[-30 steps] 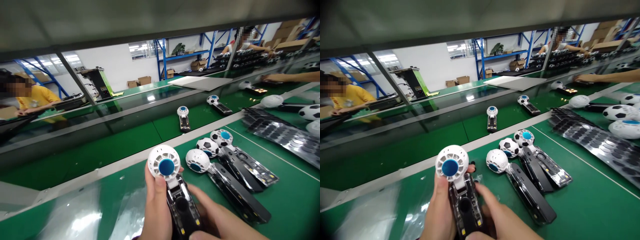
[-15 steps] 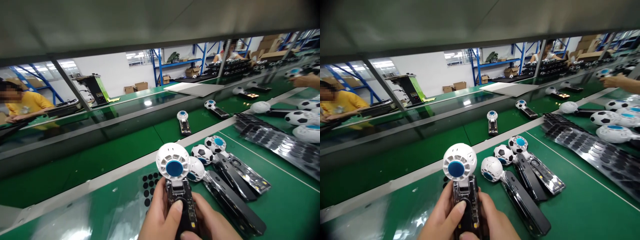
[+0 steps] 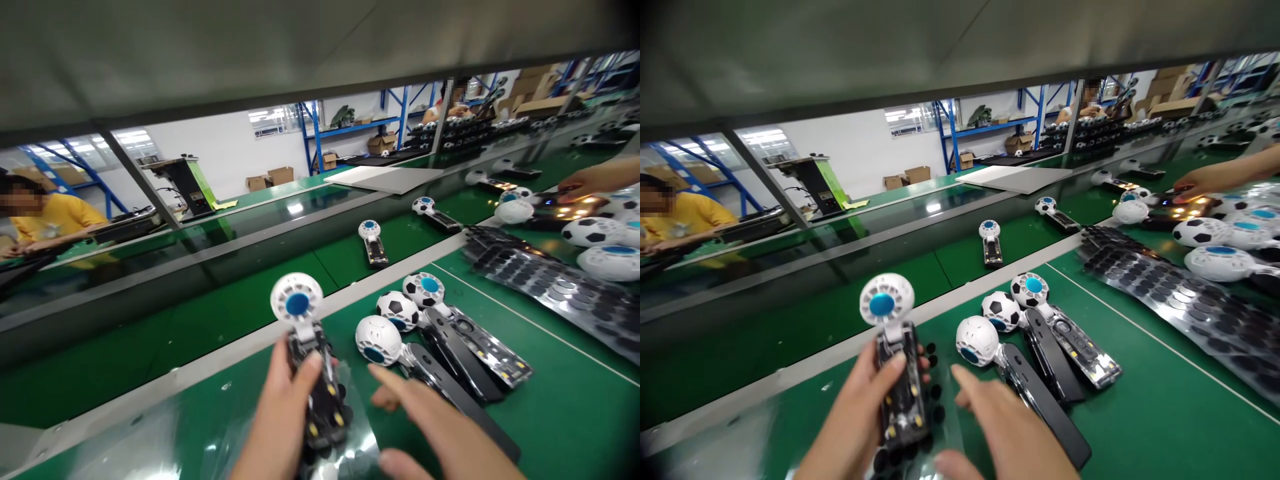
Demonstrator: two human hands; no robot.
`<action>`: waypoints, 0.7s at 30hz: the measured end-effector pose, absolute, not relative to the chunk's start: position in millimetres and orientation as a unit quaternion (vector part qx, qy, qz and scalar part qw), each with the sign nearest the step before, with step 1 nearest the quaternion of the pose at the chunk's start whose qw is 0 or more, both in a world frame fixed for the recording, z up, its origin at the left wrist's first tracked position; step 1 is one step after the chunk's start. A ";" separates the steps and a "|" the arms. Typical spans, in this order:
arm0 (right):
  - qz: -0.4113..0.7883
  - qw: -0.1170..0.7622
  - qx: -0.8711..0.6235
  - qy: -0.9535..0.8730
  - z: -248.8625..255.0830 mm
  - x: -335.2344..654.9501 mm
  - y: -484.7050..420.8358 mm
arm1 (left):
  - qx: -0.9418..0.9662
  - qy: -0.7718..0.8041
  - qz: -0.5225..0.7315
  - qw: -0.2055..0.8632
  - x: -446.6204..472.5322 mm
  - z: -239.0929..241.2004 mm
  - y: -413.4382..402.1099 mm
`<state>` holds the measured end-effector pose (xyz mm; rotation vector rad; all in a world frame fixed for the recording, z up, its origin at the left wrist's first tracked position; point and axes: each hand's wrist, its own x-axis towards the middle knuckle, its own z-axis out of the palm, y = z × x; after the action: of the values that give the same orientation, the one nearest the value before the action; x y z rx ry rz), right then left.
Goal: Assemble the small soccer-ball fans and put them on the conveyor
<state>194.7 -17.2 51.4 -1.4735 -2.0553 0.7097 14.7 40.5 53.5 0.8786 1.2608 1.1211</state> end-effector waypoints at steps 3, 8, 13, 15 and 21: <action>0.030 0.245 -0.610 -0.753 36.8 226.5 -23.9 | 0.417 0.604 0.490 0.471 -10.2 59.0 99.2; -0.119 0.169 -0.579 -0.789 16.8 247.1 -32.1 | 0.468 0.652 0.465 0.373 -39.0 61.6 182.7; -0.139 0.084 -0.550 -0.819 27.2 228.2 -22.3 | 0.566 0.628 0.447 0.292 -13.5 71.7 147.9; -0.088 0.080 -0.570 -0.813 34.7 222.5 -17.3 | 0.588 0.609 0.435 0.306 6.8 71.4 107.1; 0.106 0.220 -0.584 -0.774 43.1 205.1 -21.2 | 0.302 0.557 0.490 0.598 40.7 58.5 22.3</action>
<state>205.1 -21.2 43.1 -1.6163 -2.1414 0.2922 40.7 22.3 58.5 0.7005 1.2934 1.1380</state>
